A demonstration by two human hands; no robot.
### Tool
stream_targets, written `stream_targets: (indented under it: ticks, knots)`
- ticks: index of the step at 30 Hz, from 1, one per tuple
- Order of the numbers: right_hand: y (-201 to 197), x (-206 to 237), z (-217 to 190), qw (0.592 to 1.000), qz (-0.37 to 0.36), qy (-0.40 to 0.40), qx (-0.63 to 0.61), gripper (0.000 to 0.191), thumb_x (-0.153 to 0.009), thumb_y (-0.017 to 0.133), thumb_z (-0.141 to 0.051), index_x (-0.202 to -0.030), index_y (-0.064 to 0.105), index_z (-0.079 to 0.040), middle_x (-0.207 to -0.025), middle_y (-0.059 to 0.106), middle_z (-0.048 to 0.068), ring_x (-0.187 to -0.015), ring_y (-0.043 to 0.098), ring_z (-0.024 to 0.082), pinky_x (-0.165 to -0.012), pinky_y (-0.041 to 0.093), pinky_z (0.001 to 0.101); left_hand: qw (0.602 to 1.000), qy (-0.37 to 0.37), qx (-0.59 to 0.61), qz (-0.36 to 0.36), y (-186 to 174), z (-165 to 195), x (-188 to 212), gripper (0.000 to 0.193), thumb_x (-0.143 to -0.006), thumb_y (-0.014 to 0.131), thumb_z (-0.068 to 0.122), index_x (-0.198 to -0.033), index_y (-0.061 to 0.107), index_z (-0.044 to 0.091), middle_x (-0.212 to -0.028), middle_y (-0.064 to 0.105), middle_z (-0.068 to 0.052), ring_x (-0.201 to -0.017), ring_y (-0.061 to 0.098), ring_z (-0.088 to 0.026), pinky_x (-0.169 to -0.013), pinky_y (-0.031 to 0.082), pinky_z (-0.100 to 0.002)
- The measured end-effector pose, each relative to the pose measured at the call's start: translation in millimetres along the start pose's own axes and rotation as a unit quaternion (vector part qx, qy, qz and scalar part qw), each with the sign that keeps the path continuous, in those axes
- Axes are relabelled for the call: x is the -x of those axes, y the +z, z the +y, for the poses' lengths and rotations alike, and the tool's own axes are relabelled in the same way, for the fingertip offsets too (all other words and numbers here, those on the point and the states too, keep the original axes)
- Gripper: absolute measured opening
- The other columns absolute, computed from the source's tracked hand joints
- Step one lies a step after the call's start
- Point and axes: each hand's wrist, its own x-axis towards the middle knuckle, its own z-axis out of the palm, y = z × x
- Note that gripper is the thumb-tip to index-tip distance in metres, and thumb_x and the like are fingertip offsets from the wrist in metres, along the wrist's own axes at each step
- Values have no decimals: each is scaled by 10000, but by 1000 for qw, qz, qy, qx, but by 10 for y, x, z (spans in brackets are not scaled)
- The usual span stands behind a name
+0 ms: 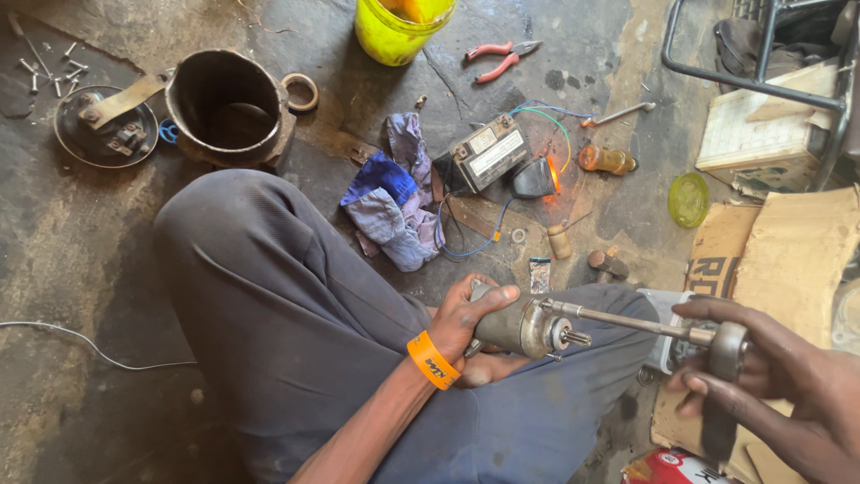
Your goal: The person sits on the workshop floor holding a starter motor in their lap. They turn the armature by hand, wipe the motor body with a cloth, and use a socket ratchet wrench to loosen and tighten bolts on the motor housing.
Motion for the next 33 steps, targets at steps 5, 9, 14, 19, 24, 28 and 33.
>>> stream_targets:
  ticks: [5, 9, 14, 19, 24, 28, 33]
  knots:
    - [69, 94, -438, 972, 116, -25, 204, 501, -804, 758, -135, -1298, 674, -142, -1010, 774, -12, -885, 779, 116, -533, 603, 311, 998, 53, -4, -25, -27, -120, -38, 365, -851, 822, 299, -973, 596, 40, -865, 599, -46, -763, 589, -117, -638, 492, -275]
    - [123, 126, -731, 918, 145, -168, 329, 350, -776, 794, -214, -1113, 737, -138, -1001, 764, -16, -760, 754, 132, -609, 589, 281, 999, 24, 2, -26, -15, -160, -41, 361, -814, 813, 292, -956, 598, 40, -872, 651, -62, -789, 622, -121, -691, 510, -263]
    - [137, 155, -839, 806, 148, -280, 501, 332, -802, 733, -248, -1110, 723, -124, -1044, 728, 4, -882, 722, 203, -701, 562, 350, 1000, 4, -27, -16, 73, -95, 37, 443, -797, 828, 330, -1001, 574, 29, -864, 638, -65, -760, 621, -135, -619, 518, -286]
    - [81, 144, -710, 727, 104, -318, 600, 446, -716, 644, -189, -1146, 720, -97, -1026, 716, 9, -1005, 712, 207, -789, 559, 364, 993, -82, -81, 4, 140, -3, 168, 523, -754, 807, 414, -1026, 541, 56, -810, 601, -86, -612, 565, -179, -414, 427, -321]
    - [156, 101, -428, 774, 27, -169, 610, 290, -870, 601, -406, -1055, 704, -207, -921, 711, -56, -891, 721, 171, -772, 577, 342, 983, -120, -137, 23, 178, -59, 156, 527, -734, 801, 451, -1057, 552, 117, -847, 629, -40, -701, 635, -137, -478, 509, -295]
    - [180, 107, -236, 901, -67, 75, 421, 264, -975, 642, -442, -1140, 774, -284, -735, 747, -37, -743, 783, 168, -727, 598, 317, 986, -80, -144, -21, 142, -219, 83, 509, -754, 807, 440, -1003, 536, 88, -819, 603, -51, -692, 592, -145, -532, 474, -309]
    - [325, 284, -108, 863, 20, -110, 493, 515, -770, 648, -457, -1186, 701, -159, -937, 740, -7, -896, 707, 198, -756, 568, 359, 991, -31, -125, -42, 73, -371, 23, 463, -776, 814, 412, -948, 547, 75, -826, 582, -8, -753, 578, -96, -668, 488, -278]
